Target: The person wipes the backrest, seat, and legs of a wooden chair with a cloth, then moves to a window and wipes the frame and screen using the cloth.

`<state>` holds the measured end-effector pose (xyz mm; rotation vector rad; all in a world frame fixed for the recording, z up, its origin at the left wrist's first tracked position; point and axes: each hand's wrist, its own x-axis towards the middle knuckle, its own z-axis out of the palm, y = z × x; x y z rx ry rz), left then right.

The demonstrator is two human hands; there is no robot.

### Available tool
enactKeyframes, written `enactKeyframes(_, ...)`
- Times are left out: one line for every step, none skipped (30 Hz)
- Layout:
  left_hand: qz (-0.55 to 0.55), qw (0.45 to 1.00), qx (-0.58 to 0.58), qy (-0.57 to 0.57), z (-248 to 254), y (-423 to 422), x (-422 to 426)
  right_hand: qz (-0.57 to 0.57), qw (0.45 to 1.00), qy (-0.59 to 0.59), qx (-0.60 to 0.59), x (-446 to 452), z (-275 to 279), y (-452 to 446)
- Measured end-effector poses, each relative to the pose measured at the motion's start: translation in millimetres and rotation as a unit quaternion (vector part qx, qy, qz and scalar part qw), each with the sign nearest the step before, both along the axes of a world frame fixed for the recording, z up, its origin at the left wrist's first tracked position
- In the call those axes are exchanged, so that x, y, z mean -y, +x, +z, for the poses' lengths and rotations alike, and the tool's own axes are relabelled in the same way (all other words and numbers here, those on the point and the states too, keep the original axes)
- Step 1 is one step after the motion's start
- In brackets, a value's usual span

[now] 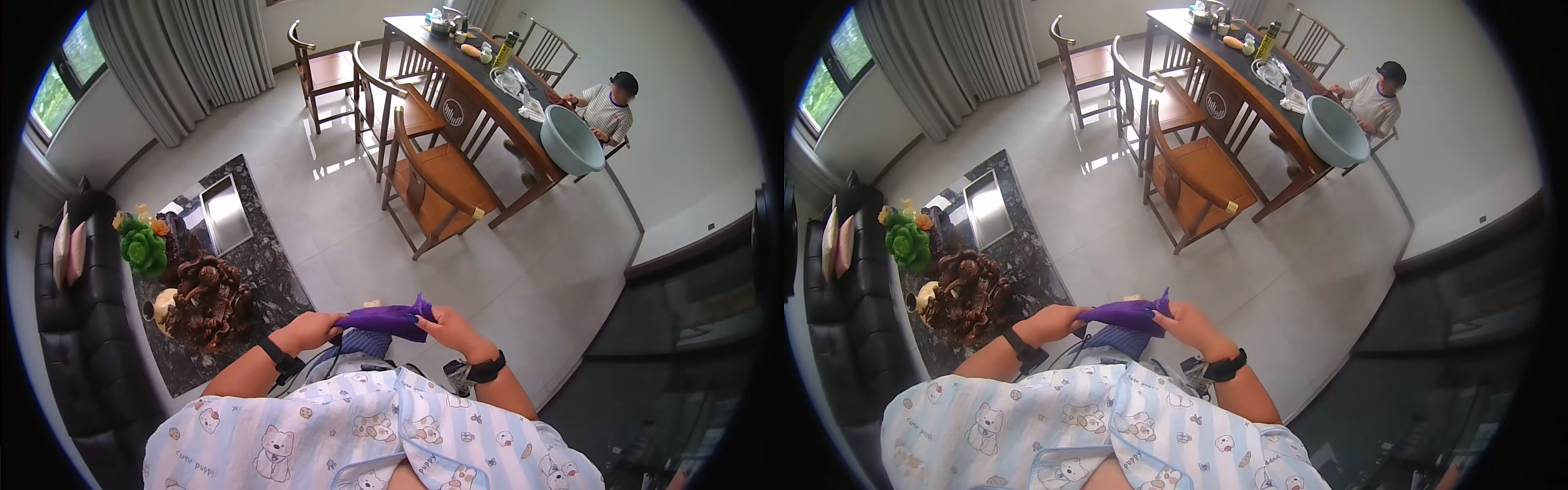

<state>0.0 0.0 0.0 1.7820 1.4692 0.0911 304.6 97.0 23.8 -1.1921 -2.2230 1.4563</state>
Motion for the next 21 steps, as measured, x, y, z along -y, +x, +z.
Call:
enactKeyframes(0.000, 1.000, -0.004, 0.005, 6, -1, -3, -0.005, 1.000, -0.016, -0.005, -6, 0, -3)
enactKeyframes(0.019, 1.000, -0.005, -0.002, 11, -2, -5, -0.012, 0.999, -0.037, -0.009, -7, -1, -5)
enactKeyframes(0.025, 0.999, 0.030, 0.007, -3, 15, -37, -0.017, 0.999, -0.037, 0.011, -41, 8, 10)
enactKeyframes(0.033, 0.999, 0.034, 0.005, 1, 17, -46, -0.021, 0.999, -0.041, 0.006, -52, 11, 11)
enactKeyframes(0.040, 0.999, 0.027, 0.018, 6, 8, -71, -0.024, 0.999, -0.029, -0.011, -78, 12, 0)
enactKeyframes(0.047, 0.998, 0.020, 0.044, 4, 6, -92, -0.028, 1.000, -0.010, 0.001, -98, 22, -3)
enactKeyframes(0.051, 0.997, 0.031, 0.042, 2, 11, -108, -0.033, 0.999, -0.015, 0.022, -112, 30, 2)
enactKeyframes(0.044, 0.998, 0.041, 0.027, 6, 14, -140, -0.040, 0.998, -0.004, 0.037, -139, 40, 3)
enactKeyframes(0.038, 0.998, 0.045, -0.011, 11, 15, -147, -0.047, 0.998, -0.016, 0.048, -143, 38, 4)
enactKeyframes(0.015, 0.999, 0.033, 0.015, 2, 17, -157, -0.053, 0.998, -0.014, 0.037, -153, 34, 9)
enactKeyframes(0.002, 0.999, 0.041, 0.003, -3, 21, -176, -0.081, 0.996, -0.018, 0.029, -165, 34, 16)
enactKeyframes(-0.011, 0.999, 0.048, -0.012, 0, 28, -196, -0.109, 0.993, -0.026, 0.021, -173, 33, 22)
enactKeyframes(-0.024, 0.998, 0.053, -0.025, 1, 33, -214, -0.137, 0.990, -0.032, 0.011, -179, 30, 29)
enactKeyframes(-0.041, 0.997, 0.064, -0.023, -13, 39, -231, -0.154, 0.987, -0.050, 0.012, -184, 23, 42)
enactKeyframes(-0.049, 0.997, 0.060, -0.008, -12, 44, -246, -0.184, 0.981, -0.060, -0.009, -189, 15, 52)
enactKeyframes(-0.058, 0.997, 0.055, 0.009, -13, 51, -259, -0.214, 0.974, -0.067, -0.031, -190, 5, 61)
enactKeyframes(-0.066, 0.996, 0.054, 0.026, -15, 61, -274, -0.244, 0.966, -0.074, -0.050, -195, -2, 72)
enactKeyframes(-0.069, 0.996, 0.054, 0.029, -18, 68, -288, -0.265, 0.959, -0.079, -0.064, -201, -6, 82)
enactKeyframes(-0.073, 0.995, 0.053, 0.034, -21, 75, -305, -0.281, 0.953, -0.073, -0.083, -212, -12, 84)
enactKeyframes(-0.075, 0.994, 0.063, 0.043, -27, 87, -317, -0.296, 0.949, -0.063, -0.091, -220, -13, 94)
enactKeyframes(-0.081, 0.995, 0.056, 0.032, -33, 97, -329, -0.309, 0.944, -0.055, -0.098, -228, -15, 104)
